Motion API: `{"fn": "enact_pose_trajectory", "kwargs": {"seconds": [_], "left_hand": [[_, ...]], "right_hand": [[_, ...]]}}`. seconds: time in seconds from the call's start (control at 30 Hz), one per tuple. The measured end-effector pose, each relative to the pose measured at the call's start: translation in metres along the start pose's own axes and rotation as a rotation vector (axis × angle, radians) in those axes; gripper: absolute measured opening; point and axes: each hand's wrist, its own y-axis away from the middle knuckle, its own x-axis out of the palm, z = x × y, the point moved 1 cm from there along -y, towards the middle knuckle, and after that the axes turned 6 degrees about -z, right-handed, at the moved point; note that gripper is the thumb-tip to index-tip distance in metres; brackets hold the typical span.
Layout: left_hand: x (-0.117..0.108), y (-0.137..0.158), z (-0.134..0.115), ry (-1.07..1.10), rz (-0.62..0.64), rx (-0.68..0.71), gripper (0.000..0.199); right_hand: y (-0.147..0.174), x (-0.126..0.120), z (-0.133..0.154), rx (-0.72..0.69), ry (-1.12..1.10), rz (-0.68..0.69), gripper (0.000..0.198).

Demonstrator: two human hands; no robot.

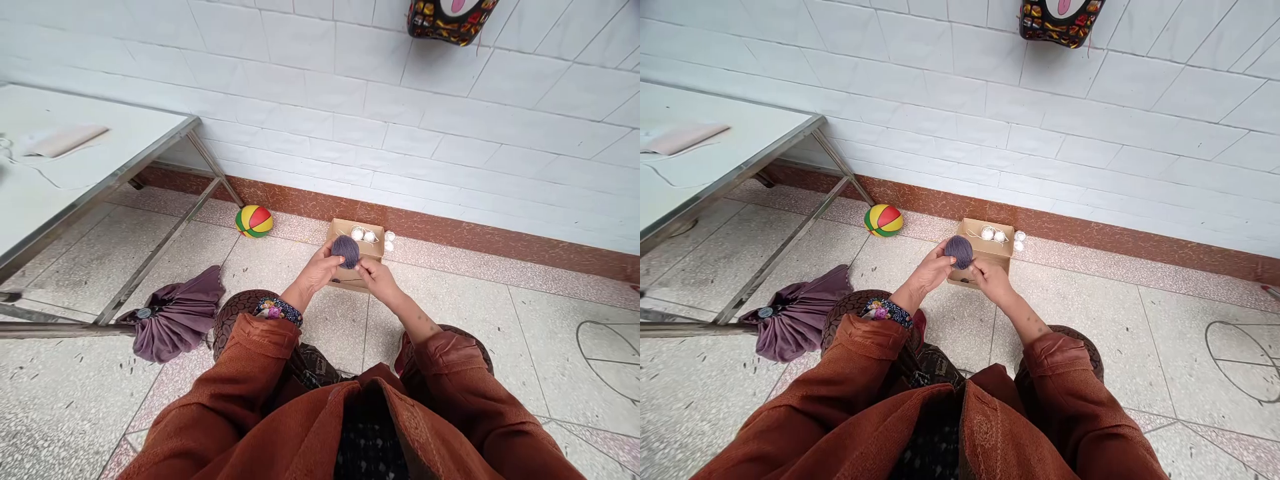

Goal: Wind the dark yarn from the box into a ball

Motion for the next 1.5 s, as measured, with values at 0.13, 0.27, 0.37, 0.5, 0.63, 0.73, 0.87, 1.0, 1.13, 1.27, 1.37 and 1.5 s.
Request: {"fn": "enact_pose_trajectory", "kwargs": {"seconds": [0.13,0.27,0.37,0.5,0.63,0.73,0.87,1.0,1.13,1.27,1.37,1.5], "left_hand": [[-0.005,-0.004,0.003,-0.192,-0.097,0.076,0.06],[-0.003,0.0,0.005,-0.477,-0.017,0.099,0.071],[0.002,0.005,0.008,-0.549,0.127,0.043,0.08],[0.009,0.01,0.011,-0.35,0.319,-0.071,0.091],[0.011,0.012,0.01,-0.089,0.305,-0.108,0.081],[0.008,0.009,0.008,0.029,0.18,-0.088,0.068],[0.002,-0.003,0.009,0.031,-0.027,0.014,0.054],[-0.005,-0.011,0.013,-0.099,-0.158,0.074,0.055],[-0.009,-0.011,0.014,-0.361,-0.19,0.119,0.063],[-0.004,-0.004,0.014,-0.549,-0.024,0.077,0.074],[0.002,0.001,0.016,-0.551,0.164,0.009,0.089],[0.004,0.002,0.019,-0.434,0.316,-0.041,0.095]], "right_hand": [[0.006,-0.004,0.02,-0.145,-0.075,0.16,0.027],[0.0,-0.023,0.03,-0.172,-0.149,0.071,0.024],[-0.01,-0.036,0.022,-0.152,-0.13,-0.085,0.024],[-0.018,-0.035,0.002,-0.073,-0.091,-0.226,0.027],[-0.015,-0.018,-0.013,0.096,-0.077,-0.245,0.031],[-0.009,-0.005,-0.017,0.181,-0.039,-0.174,0.028],[-0.001,0.003,-0.01,0.076,-0.028,0.01,0.024],[0.003,-0.002,0.008,-0.063,-0.086,0.137,0.027],[0.002,-0.017,0.023,-0.133,-0.132,0.121,0.025],[-0.006,-0.034,0.022,-0.142,-0.148,-0.035,0.023],[-0.014,-0.039,0.013,-0.116,-0.11,-0.138,0.025],[-0.021,-0.036,-0.003,-0.047,-0.042,-0.247,0.026]]}}
